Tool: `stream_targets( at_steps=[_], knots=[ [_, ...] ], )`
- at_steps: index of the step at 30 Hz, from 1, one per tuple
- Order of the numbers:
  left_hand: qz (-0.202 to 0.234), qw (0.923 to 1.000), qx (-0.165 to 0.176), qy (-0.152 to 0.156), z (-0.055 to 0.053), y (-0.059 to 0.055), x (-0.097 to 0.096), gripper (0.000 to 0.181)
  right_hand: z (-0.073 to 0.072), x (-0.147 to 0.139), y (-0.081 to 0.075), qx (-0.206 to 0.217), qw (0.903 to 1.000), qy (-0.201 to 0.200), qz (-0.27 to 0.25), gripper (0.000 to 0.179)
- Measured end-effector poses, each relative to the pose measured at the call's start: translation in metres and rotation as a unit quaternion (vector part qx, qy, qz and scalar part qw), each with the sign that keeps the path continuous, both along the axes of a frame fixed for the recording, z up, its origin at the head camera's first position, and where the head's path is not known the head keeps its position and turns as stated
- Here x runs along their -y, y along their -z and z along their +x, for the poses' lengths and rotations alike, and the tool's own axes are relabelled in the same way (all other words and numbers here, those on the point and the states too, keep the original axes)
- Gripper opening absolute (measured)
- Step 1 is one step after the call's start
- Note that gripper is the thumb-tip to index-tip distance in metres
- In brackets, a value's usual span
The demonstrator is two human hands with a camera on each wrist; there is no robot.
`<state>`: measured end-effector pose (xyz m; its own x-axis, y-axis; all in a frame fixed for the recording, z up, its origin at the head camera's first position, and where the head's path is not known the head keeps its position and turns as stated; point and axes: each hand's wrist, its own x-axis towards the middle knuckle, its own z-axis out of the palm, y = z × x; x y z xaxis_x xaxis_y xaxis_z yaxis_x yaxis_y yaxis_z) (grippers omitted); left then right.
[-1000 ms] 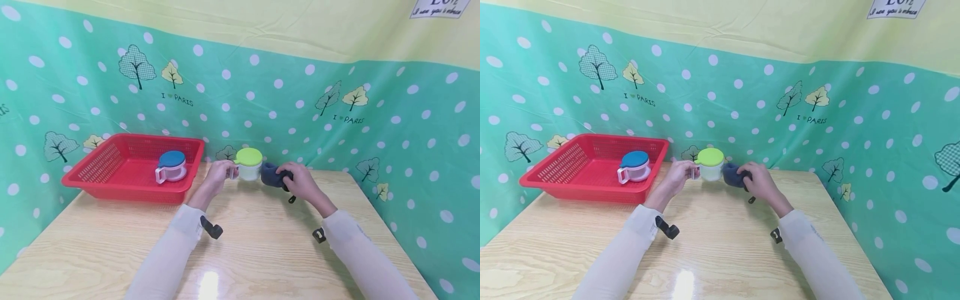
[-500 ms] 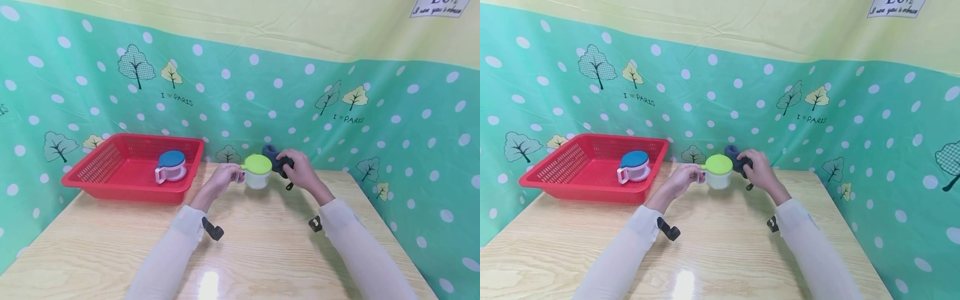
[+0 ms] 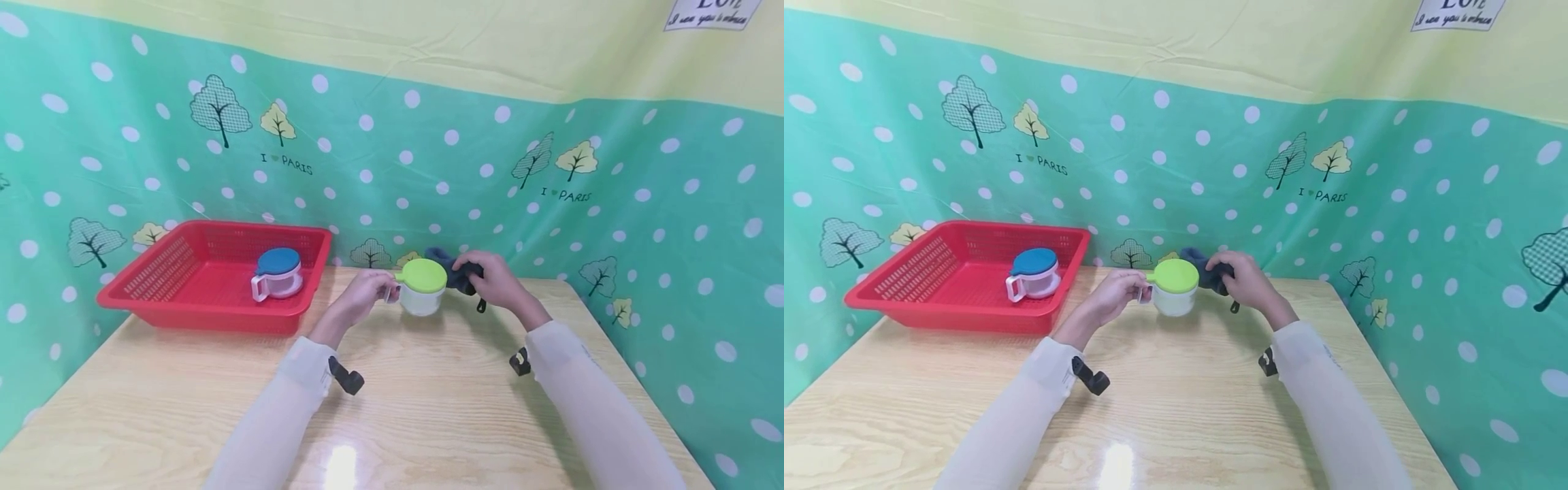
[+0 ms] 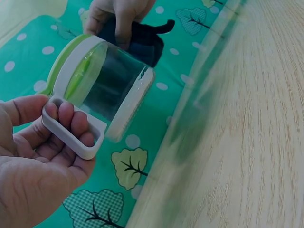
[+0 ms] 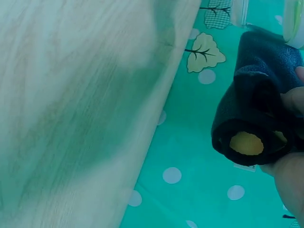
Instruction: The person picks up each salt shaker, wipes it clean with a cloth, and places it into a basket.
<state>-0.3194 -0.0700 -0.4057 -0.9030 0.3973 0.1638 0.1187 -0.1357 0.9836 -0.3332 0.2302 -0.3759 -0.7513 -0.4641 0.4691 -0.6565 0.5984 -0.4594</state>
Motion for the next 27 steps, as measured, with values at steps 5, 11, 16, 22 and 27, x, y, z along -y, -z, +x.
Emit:
stream_targets(
  at_steps=[5,11,16,22,27],
  knots=[
    [-0.007,0.9997,-0.005,0.021,0.001,0.000,0.000,0.021,-0.002,0.002,0.000,0.012,0.9993,-0.001,0.034,0.034],
    [-0.019,0.9991,-0.002,0.039,0.002,0.000,-0.001,0.021,-0.002,0.005,0.000,0.005,0.9999,-0.005,0.013,0.033],
    [-0.020,0.9986,-0.006,0.049,0.003,-0.001,-0.001,0.021,-0.002,0.008,-0.001,0.004,0.9996,-0.007,0.025,0.029],
    [-0.021,0.9978,-0.006,0.062,0.003,-0.001,-0.002,0.023,-0.002,0.011,-0.005,0.001,0.9999,-0.006,-0.012,0.029],
    [-0.022,0.9970,-0.012,0.073,0.002,0.000,-0.002,0.022,-0.002,0.014,-0.006,0.006,1.0000,-0.003,-0.004,0.029]
  ],
)
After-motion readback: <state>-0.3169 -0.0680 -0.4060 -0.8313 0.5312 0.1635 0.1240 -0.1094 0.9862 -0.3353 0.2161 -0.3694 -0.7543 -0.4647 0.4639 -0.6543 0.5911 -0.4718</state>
